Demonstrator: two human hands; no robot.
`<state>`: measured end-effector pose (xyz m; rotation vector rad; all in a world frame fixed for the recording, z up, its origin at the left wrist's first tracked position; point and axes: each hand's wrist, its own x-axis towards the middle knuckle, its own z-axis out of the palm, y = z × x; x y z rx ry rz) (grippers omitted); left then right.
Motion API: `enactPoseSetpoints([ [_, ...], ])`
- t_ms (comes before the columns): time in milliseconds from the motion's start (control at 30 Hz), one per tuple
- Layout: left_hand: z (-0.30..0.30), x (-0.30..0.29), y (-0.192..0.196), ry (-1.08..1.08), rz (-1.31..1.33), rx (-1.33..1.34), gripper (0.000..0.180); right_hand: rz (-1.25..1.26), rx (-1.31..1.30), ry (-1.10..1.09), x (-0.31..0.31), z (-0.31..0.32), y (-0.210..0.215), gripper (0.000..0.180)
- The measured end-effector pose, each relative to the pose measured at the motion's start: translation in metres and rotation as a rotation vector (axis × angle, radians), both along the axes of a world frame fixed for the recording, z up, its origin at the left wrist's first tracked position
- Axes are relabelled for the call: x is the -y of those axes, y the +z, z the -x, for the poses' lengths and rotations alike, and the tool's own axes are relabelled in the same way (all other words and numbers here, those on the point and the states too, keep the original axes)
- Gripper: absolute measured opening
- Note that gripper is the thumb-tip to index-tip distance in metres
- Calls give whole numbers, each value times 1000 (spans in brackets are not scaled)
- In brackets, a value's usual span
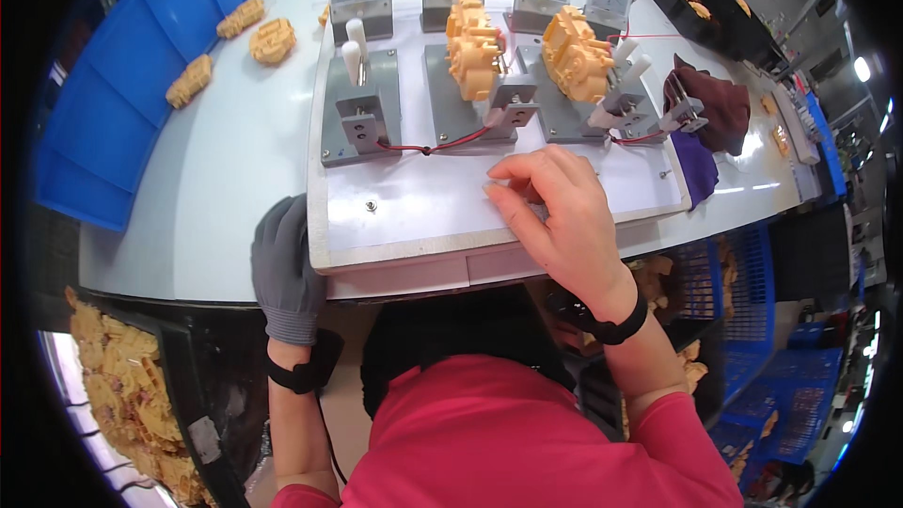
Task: The person places yellow plastic components into a metal jig on a white workbench. They use a screwdriver to tighten screws on the jig, securing the parts in place. The person repeats this process for multiple components, handling them one at a time.
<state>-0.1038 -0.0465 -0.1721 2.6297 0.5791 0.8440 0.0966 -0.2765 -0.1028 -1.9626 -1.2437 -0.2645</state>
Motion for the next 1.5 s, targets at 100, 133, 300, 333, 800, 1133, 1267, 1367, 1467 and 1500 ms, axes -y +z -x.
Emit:
enactPoseSetpoints([
  [100, 6, 18, 35, 2, 613, 200, 39, -172, -273, 78, 4, 1, 1, 23],
  [133, 9, 23, 53, -33, 591, 225, 42, -241, -267, 77, 5, 0, 1, 27],
  [300, -35, 58, 158, -316, 452, 183, 42, -402, -258, 84, -4, -5, 5, 44],
  [333, -52, 59, 172, -363, 409, 89, 43, -418, -320, 100, -9, -2, 7, 44],
  [800, -229, 25, 180, -450, 507, -551, 54, -547, -334, 301, -17, -14, -3, 33],
  [1133, -242, -124, 147, -537, 313, -393, 63, -638, -200, 156, -5, 2, -23, 47],
  [1267, -233, 0, 183, -267, 616, -538, 59, -615, -208, 111, -9, -6, -19, 44],
  [1367, -232, -4, 187, -346, 665, -587, 61, -622, -210, 127, -17, -7, -20, 40],
  [1467, -231, -7, 189, -308, 635, -563, 59, -616, -145, 159, -19, -7, -22, 37],
  [1500, -233, -20, 192, -356, 675, -514, 62, -624, -123, 178, -23, -10, -21, 38],
])
